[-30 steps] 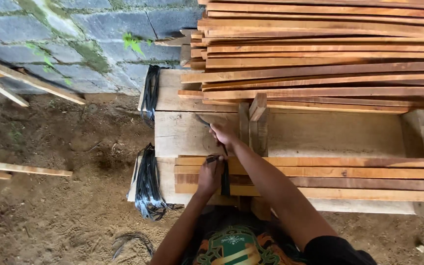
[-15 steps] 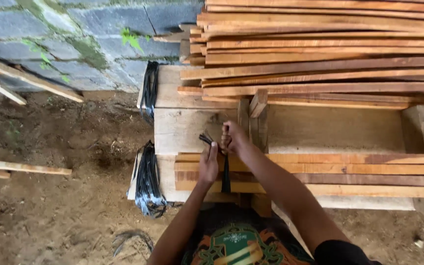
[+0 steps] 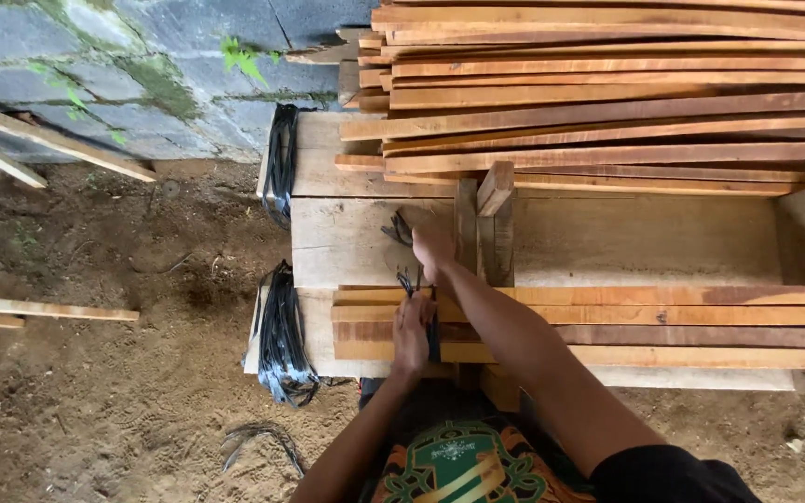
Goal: Bundling together long wooden slats using plastic ties in a workshop area.
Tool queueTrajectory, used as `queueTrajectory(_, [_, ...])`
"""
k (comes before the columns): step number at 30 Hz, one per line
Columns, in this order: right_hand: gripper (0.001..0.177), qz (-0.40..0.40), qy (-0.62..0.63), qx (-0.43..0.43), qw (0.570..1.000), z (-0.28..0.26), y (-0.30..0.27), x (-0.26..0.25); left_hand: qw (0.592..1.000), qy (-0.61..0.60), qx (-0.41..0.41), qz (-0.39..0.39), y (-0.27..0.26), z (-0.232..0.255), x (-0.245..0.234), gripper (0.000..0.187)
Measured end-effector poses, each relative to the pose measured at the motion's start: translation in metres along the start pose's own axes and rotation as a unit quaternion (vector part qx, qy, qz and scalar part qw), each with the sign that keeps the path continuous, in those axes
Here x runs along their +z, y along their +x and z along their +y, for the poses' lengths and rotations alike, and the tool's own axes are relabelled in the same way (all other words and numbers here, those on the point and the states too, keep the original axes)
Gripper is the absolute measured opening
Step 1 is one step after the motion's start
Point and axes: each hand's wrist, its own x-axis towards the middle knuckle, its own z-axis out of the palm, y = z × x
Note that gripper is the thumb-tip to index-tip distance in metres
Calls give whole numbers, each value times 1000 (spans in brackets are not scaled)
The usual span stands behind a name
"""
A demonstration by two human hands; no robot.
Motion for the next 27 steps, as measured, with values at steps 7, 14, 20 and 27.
queueTrajectory(7, [38,105,-463,-288,832,83,118,11,998,-6,-53,22,-1,27,3,45])
queueTrajectory(14, [49,48,-113,-12,992,99,171,30,997,-22,-66,13,25,-3,-20,42])
queueTrajectory(20, [17,147,-540,-369,742,66,101,5,980,166,-106,20,48,-16,-32,46])
queueTrajectory(27, [17,170,-539,-441,697,110,180,20,998,14,51,16,23,-103,-29,48])
